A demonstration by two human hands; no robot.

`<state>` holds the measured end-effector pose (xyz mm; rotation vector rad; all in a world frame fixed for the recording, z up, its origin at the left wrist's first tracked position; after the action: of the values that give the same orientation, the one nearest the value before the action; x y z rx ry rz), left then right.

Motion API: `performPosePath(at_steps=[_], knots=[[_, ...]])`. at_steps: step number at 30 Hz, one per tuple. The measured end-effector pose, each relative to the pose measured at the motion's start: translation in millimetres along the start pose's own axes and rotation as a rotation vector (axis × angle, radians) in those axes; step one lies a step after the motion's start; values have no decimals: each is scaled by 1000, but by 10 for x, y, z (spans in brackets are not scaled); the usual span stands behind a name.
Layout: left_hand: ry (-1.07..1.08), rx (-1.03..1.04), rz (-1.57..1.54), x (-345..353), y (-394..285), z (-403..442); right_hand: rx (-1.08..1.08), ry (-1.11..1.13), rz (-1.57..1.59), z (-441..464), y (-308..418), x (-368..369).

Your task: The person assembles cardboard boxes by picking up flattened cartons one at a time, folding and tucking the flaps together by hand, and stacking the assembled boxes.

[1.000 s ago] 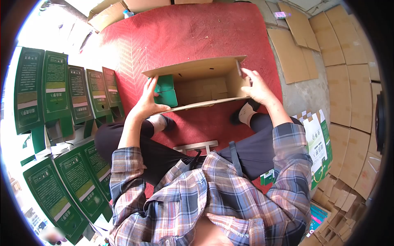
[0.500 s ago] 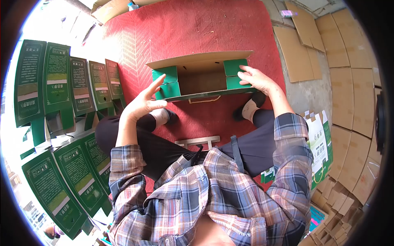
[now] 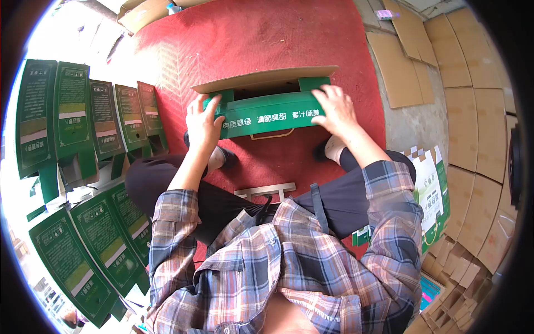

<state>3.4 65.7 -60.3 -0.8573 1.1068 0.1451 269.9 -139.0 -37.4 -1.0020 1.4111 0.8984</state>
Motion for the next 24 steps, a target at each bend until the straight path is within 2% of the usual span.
performPosePath(at_steps=[1,3,12,24], knots=[[-17,133,80,-3,-67,-21,-66,-22,20,-40,76,1],[124,194,59,28,-193,-108,-89,-1,-9,-65,154,71],[213,92,114,203,-246,-143,-100,-77,11,-29,126,272],[232,120,23,240,-126,-133,-131,-57,-15,-7,163,242]])
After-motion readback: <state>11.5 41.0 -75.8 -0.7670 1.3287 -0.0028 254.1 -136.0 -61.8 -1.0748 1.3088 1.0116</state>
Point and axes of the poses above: each hand's wrist, its own z-axis towards the middle knuckle, its own x-axis out of the palm, y = z × x, the point moved 2 cm from there along z, towards the middle knuckle, and after that the axes turned 11 degrees about -z, right-handed, at the moved point
